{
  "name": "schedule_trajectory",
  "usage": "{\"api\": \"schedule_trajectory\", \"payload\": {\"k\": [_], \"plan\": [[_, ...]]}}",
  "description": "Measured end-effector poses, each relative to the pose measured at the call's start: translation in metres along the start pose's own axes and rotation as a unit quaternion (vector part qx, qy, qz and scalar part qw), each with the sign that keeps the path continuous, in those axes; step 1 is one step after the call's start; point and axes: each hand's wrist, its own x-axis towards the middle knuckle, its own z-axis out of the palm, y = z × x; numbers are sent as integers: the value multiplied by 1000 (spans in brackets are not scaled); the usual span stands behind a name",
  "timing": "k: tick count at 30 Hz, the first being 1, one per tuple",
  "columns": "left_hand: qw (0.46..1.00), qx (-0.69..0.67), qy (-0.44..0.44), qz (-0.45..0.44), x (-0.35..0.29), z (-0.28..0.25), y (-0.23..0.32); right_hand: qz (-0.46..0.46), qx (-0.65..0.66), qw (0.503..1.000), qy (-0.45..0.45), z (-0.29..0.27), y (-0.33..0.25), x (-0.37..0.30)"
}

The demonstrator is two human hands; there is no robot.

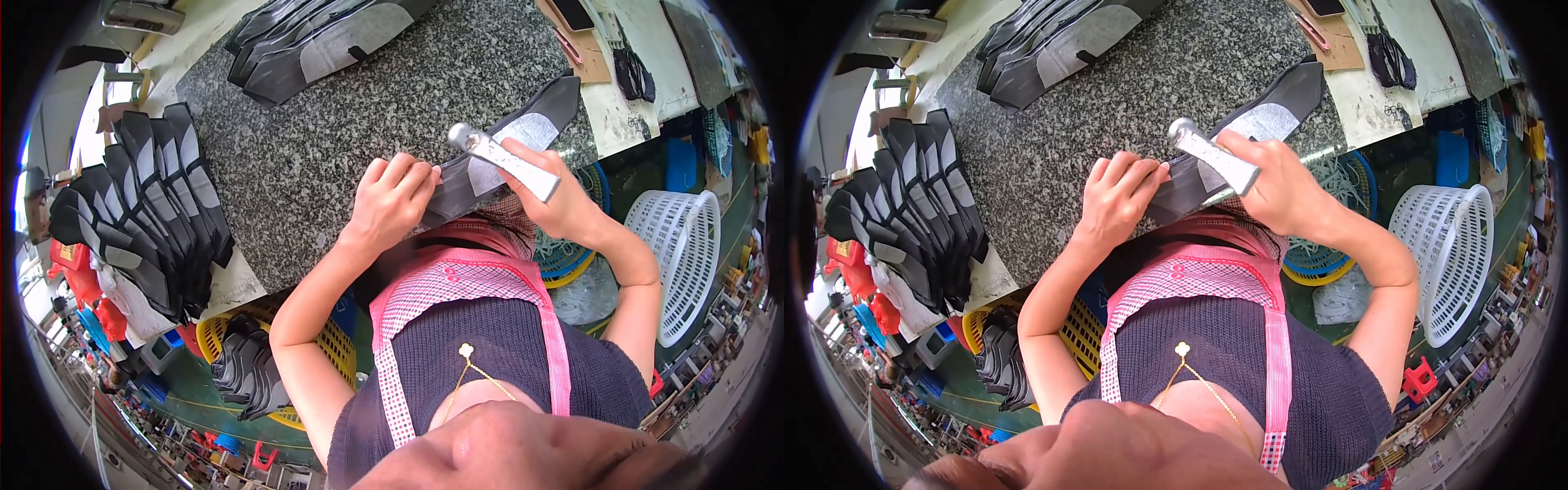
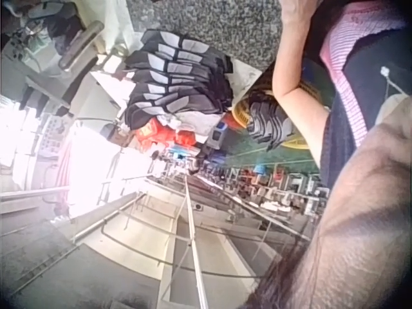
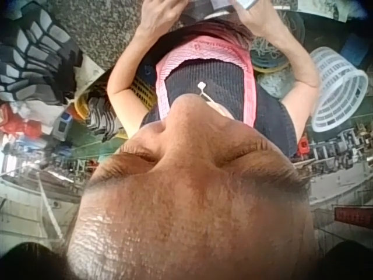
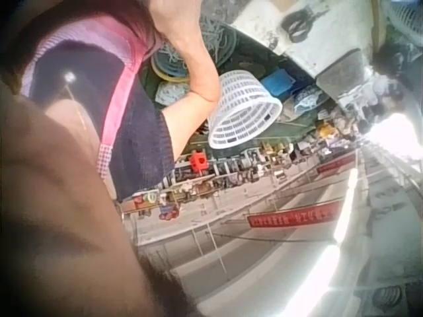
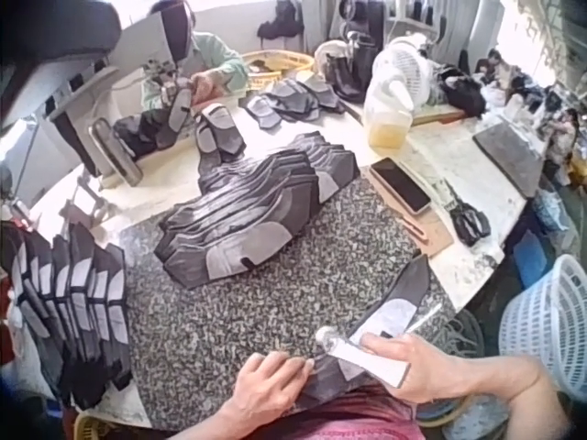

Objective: Flatten and secure the edges of shoe upper components using a small hammer on a workbench.

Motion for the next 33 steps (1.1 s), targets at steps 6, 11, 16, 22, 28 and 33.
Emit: {"api": "schedule_trajectory", "payload": {"k": [6, 11, 16, 22, 28, 33], "plan": [[967, -138, 40, -211, -7, -6, -2, -11, -68, 995, -70, 20, 18, 1], [948, -185, 93, -241, -17, 6, 10, -35, -60, 998, -11, 13, 10, 4], [984, -82, 74, -138, -15, 0, 15, -62, -98, 990, -81, 22, 18, 2], [997, 39, 16, -67, -17, 1, 22, -45, -62, 991, -108, 24, 12, 10], [993, 103, 3, -51, -16, -3, 28, -86, -18, 996, -28, 26, 5, 9], [993, 44, 58, -96, -17, 4, 31, -53, -87, 990, -100, 26, 16, 14]]}}
